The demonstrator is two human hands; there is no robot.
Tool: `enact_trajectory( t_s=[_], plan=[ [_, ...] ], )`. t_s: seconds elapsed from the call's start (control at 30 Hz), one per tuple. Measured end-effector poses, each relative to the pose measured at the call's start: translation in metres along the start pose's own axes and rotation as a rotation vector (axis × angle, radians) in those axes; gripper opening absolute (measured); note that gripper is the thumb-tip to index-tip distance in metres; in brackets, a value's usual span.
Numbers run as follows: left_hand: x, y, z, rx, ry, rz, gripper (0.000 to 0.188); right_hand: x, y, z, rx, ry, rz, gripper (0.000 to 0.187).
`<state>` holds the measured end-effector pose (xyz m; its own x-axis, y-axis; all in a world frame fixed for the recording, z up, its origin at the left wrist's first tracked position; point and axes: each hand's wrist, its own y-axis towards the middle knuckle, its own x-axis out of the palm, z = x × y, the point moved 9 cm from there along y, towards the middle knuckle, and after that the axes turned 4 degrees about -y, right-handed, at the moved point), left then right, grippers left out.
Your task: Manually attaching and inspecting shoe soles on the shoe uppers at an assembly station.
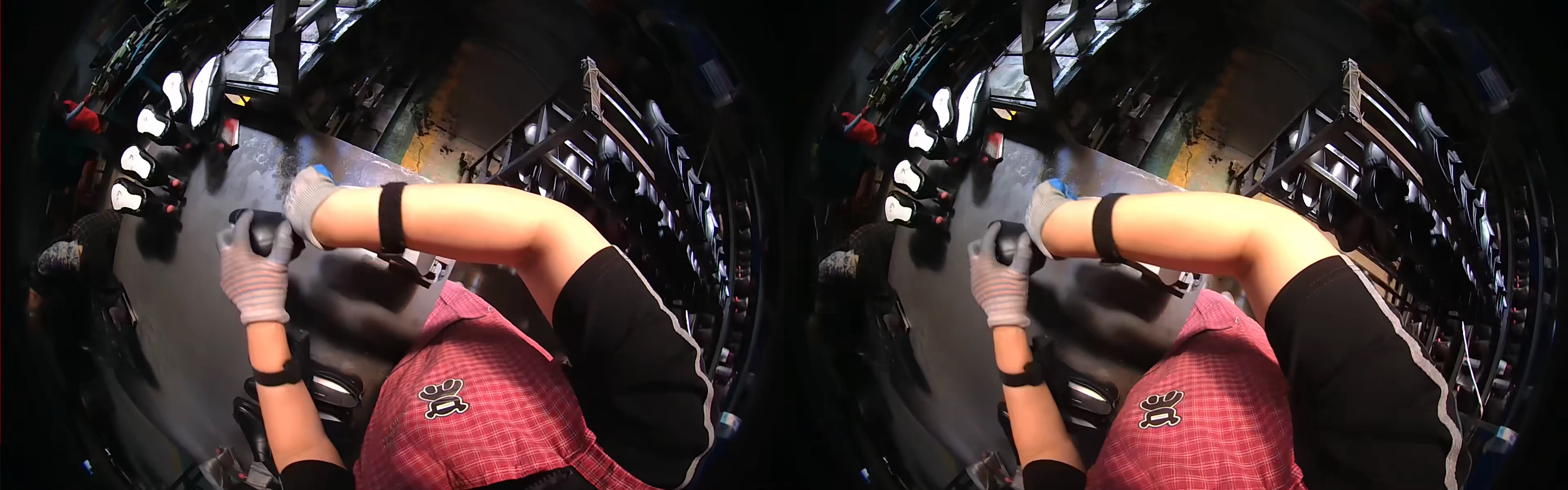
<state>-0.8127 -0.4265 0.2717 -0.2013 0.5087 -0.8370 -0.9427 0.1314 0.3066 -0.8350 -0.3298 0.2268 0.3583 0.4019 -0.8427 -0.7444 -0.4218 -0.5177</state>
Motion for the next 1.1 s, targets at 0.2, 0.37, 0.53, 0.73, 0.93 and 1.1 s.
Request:
enact_trajectory(
  t_s=[0.2,0.37,0.53,0.73,0.93,1.1],
  plan=[
    [0.129,0.074,-0.055,-0.038,-0.962,-0.544,0.032,0.085,0.055,0.039,0.052,0.331,-0.207,0.025],
    [0.171,-0.006,0.119,0.521,-0.334,-0.651,0.037,0.143,-0.17,0.037,0.347,0.673,-0.109,0.057],
    [0.154,-0.078,0.18,0.505,-0.069,-0.393,0.031,0.258,-0.219,0.008,0.527,1.079,0.706,0.052],
    [0.19,-0.115,0.216,0.506,0.134,-0.462,0.043,0.435,-0.159,-0.018,0.723,1.161,0.729,0.052],
    [0.192,-0.112,0.199,0.393,0.014,-0.571,0.046,0.364,-0.14,0.009,0.349,1.999,0.758,0.055],
    [0.118,-0.11,0.089,0.396,-0.318,0.089,0.058,0.306,-0.172,0.015,0.13,1.79,0.813,0.071]
  ],
)
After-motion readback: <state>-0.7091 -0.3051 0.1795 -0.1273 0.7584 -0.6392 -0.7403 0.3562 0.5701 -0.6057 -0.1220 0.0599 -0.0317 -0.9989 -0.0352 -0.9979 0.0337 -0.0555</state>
